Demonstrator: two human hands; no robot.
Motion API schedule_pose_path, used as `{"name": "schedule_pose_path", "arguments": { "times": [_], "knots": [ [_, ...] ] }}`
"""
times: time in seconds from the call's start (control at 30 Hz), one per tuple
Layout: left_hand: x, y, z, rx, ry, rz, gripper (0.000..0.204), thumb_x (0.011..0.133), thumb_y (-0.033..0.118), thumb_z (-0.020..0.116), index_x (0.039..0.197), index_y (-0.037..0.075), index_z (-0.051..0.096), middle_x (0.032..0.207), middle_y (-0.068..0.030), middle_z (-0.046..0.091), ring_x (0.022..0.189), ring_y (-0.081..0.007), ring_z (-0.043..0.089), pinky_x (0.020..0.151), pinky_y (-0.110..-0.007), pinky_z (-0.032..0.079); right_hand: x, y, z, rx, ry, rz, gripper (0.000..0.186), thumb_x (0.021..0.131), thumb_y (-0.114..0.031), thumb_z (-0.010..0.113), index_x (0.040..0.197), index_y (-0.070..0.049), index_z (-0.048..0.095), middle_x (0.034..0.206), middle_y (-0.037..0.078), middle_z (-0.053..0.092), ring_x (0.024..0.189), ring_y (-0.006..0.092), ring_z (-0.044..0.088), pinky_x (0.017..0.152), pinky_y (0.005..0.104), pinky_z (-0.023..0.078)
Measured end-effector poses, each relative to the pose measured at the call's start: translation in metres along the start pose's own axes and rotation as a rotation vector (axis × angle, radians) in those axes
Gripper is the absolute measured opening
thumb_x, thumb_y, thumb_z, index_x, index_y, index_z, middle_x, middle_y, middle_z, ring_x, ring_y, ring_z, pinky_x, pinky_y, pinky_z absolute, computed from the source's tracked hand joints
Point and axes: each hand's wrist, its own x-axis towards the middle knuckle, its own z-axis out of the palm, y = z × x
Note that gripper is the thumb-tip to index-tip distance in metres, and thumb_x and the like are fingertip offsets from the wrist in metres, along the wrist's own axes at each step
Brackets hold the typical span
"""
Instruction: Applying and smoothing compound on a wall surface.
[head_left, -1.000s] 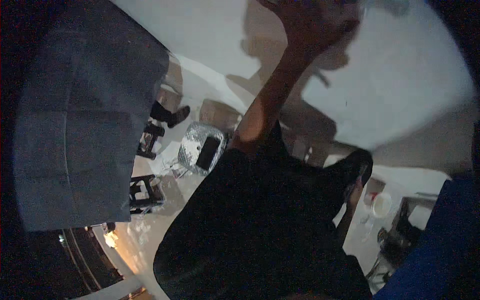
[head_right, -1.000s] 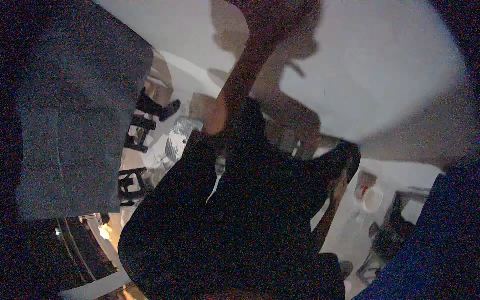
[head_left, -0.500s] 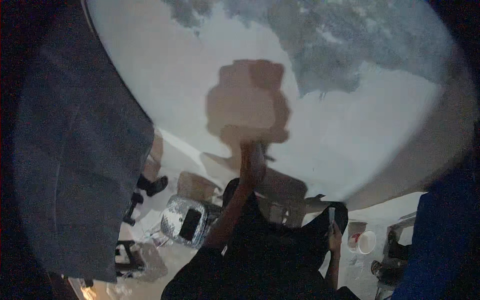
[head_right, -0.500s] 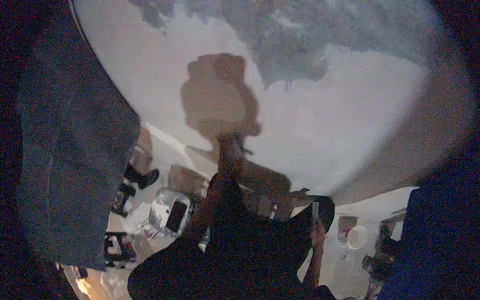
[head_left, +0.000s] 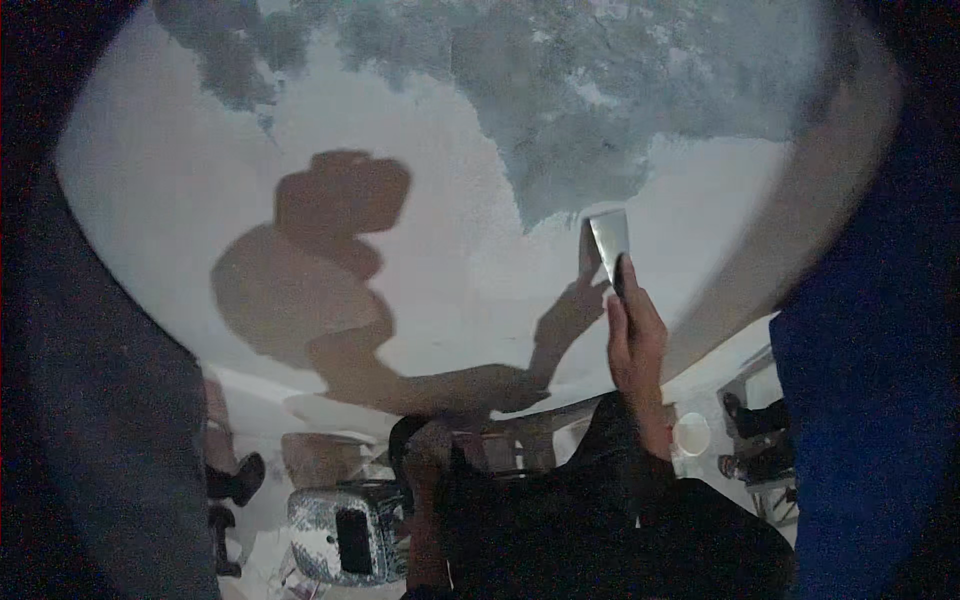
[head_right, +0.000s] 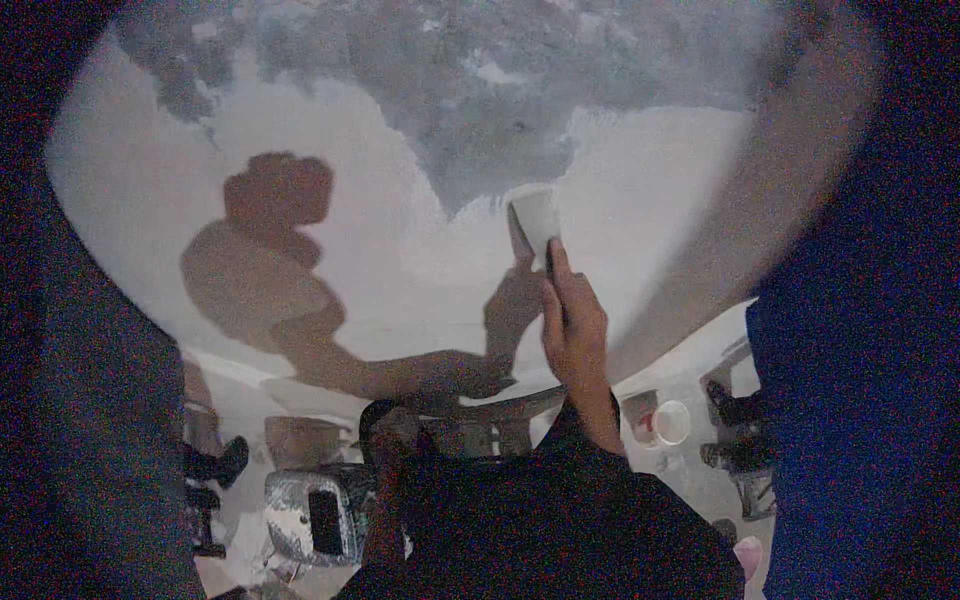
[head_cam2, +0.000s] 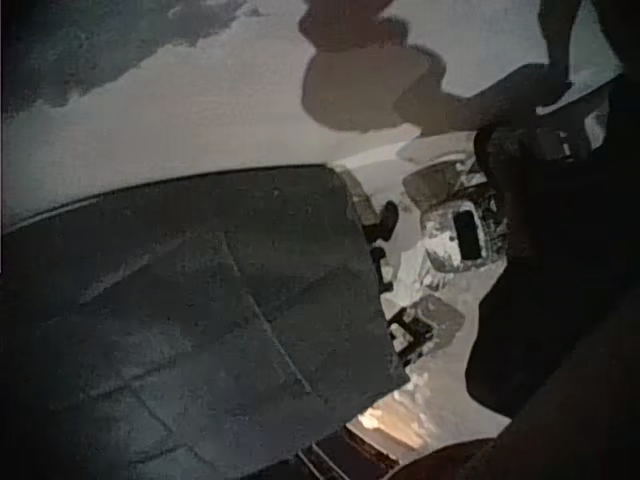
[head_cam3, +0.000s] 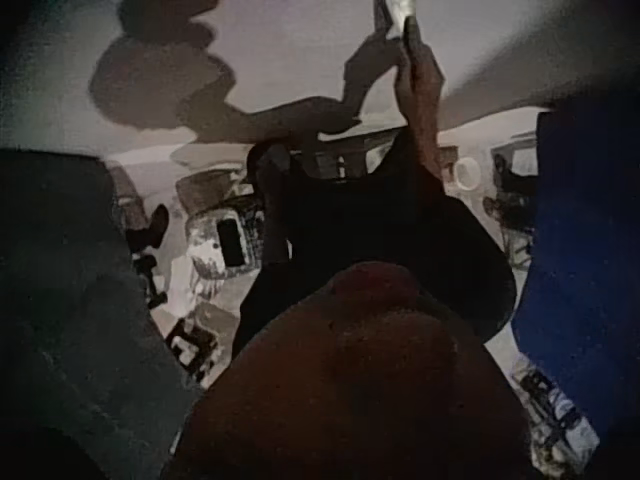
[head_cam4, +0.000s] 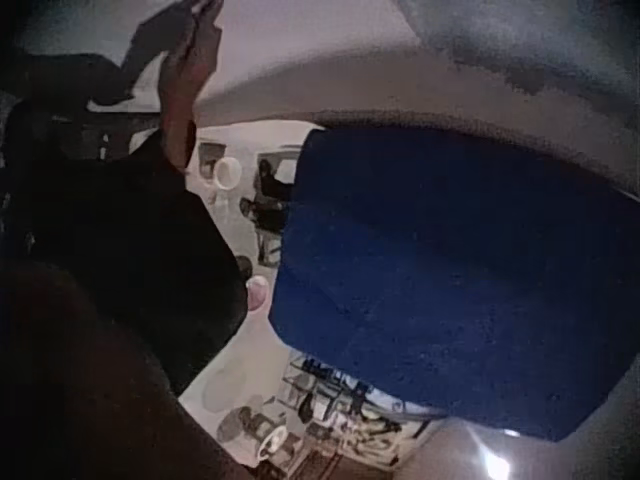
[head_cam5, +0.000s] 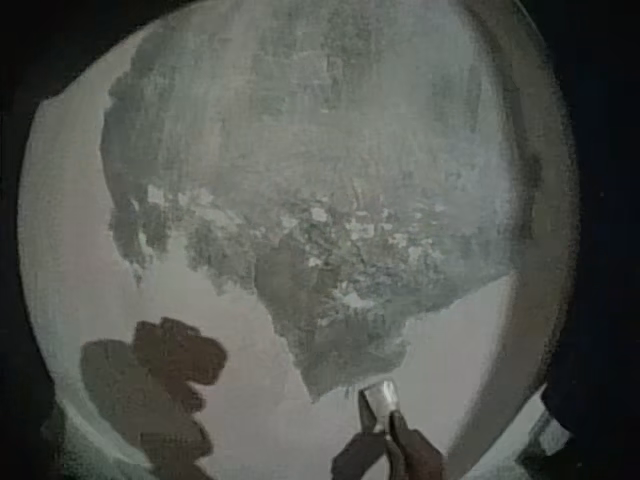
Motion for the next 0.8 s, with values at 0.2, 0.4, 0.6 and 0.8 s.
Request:
{"name": "schedule_pose_path", "arguments": {
  "times": [0.2, 0.4, 0.6, 0.8],
  "knots": [
    [-0.016, -0.010, 0.062, 0.517, -0.348, -0.019, 0.051, 0.089, 0.032, 0.050, 0.131, 0.005, 0.042, 0.099, -0.0123, 0.058, 0.082, -0.0261, 0.056, 0.071, -0.041, 0.046, -0.010, 0.001, 0.002, -0.173, 0.056, -0.001, 0.055, 0.086, 0.001, 0.049, 0.138, -0.009, 0.035, 0.080, 0.014, 0.056, 0.068, 0.0265, 0.057, 0.065, 0.0321, 0.047],
    [0.035, 0.038, -0.006, 0.605, -0.346, 0.080, 0.047, 0.089, 0.035, 0.050, 0.125, 0.005, 0.049, 0.083, -0.0129, 0.059, 0.071, -0.0233, 0.057, 0.062, -0.038, 0.046, -0.010, 0.017, 0.002, -0.141, 0.190, 0.094, 0.048, 0.091, -0.004, 0.047, 0.138, -0.009, 0.037, 0.076, 0.011, 0.057, 0.065, 0.0134, 0.051, 0.063, 0.0255, 0.045],
    [0.064, 0.030, 0.037, -0.204, 0.148, -0.377, 0.041, 0.093, 0.031, 0.046, 0.122, 0.003, 0.050, 0.075, -0.0130, 0.057, 0.064, -0.0250, 0.055, 0.053, -0.039, 0.042, 0.006, 0.000, -0.004, -0.095, 0.241, 0.011, 0.047, 0.092, -0.006, 0.047, 0.138, -0.009, 0.037, 0.074, 0.008, 0.057, 0.062, 0.0109, 0.049, 0.058, 0.0248, 0.045],
    [0.075, 0.033, -0.030, 0.072, 0.102, 0.135, 0.031, 0.094, 0.027, 0.044, 0.094, 0.001, 0.061, 0.056, -0.0082, 0.049, 0.045, -0.0229, 0.044, 0.040, -0.036, 0.033, -0.017, 0.004, -0.067, 0.121, -0.050, 0.217, 0.044, 0.085, -0.002, 0.055, 0.128, -0.005, 0.046, 0.105, 0.012, 0.062, 0.083, 0.0188, 0.060, 0.076, 0.0298, 0.048]
  ]
}}
